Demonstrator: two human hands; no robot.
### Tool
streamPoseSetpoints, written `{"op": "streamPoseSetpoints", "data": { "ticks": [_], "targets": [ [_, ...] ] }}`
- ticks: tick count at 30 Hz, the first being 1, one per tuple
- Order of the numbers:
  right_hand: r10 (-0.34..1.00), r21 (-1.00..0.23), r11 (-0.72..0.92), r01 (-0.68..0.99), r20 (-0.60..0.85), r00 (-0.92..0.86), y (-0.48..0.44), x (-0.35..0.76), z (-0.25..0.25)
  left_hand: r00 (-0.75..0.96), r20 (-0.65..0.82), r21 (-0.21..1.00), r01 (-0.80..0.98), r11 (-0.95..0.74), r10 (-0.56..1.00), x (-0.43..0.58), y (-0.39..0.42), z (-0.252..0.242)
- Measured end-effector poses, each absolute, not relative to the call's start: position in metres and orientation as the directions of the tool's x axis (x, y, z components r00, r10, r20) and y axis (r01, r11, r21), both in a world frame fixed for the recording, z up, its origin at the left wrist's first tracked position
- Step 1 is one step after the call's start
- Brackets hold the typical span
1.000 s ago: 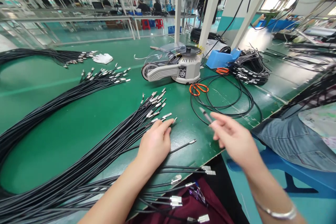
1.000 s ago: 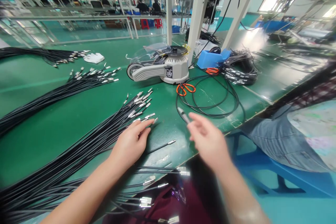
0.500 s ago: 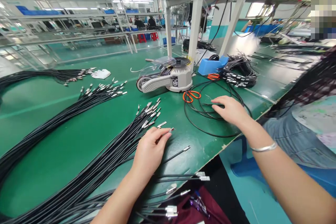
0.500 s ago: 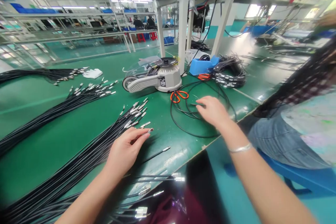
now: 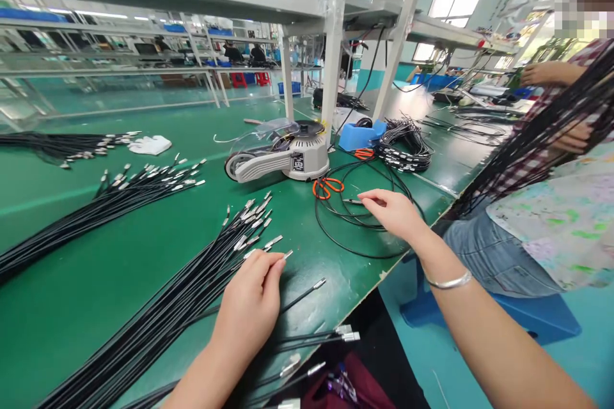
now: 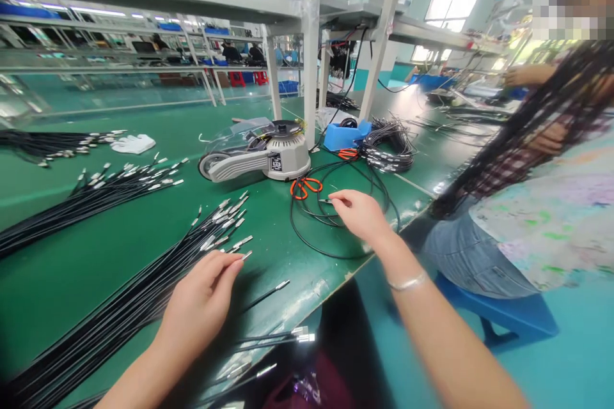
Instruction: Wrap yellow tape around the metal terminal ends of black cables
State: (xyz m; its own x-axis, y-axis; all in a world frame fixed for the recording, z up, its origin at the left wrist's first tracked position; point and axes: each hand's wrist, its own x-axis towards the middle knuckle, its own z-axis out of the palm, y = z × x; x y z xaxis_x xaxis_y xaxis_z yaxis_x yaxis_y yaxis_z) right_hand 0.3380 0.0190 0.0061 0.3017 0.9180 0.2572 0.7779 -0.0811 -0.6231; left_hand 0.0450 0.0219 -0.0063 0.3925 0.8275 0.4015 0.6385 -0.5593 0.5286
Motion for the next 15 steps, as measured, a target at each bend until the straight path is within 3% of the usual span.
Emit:
{"op": "streamPoseSetpoints", "data": {
  "ticks": [6,10,15],
  "targets": [
    [0.99,-0.891,0.01,0.453,0.072,0.12,-0.004,0.287,0.012,0.371,0.383,0.566,0.63,-0.532,0.846,0.042,0.023,-0.01],
    [0.952,-0.984,-0.017,0.175,0.037,0.304,0.044,0.301,0.03,0.385,0.428,0.579,0.578,-0.575,0.818,0.041,0.024,-0.015],
    [0.883,-0.995,-0.096,0.034,-0.069,0.465,0.135,0.332,0.07,0.394,0.565,0.495,0.541,-0.68,0.725,0.038,0.029,-0.024]
  ]
}}
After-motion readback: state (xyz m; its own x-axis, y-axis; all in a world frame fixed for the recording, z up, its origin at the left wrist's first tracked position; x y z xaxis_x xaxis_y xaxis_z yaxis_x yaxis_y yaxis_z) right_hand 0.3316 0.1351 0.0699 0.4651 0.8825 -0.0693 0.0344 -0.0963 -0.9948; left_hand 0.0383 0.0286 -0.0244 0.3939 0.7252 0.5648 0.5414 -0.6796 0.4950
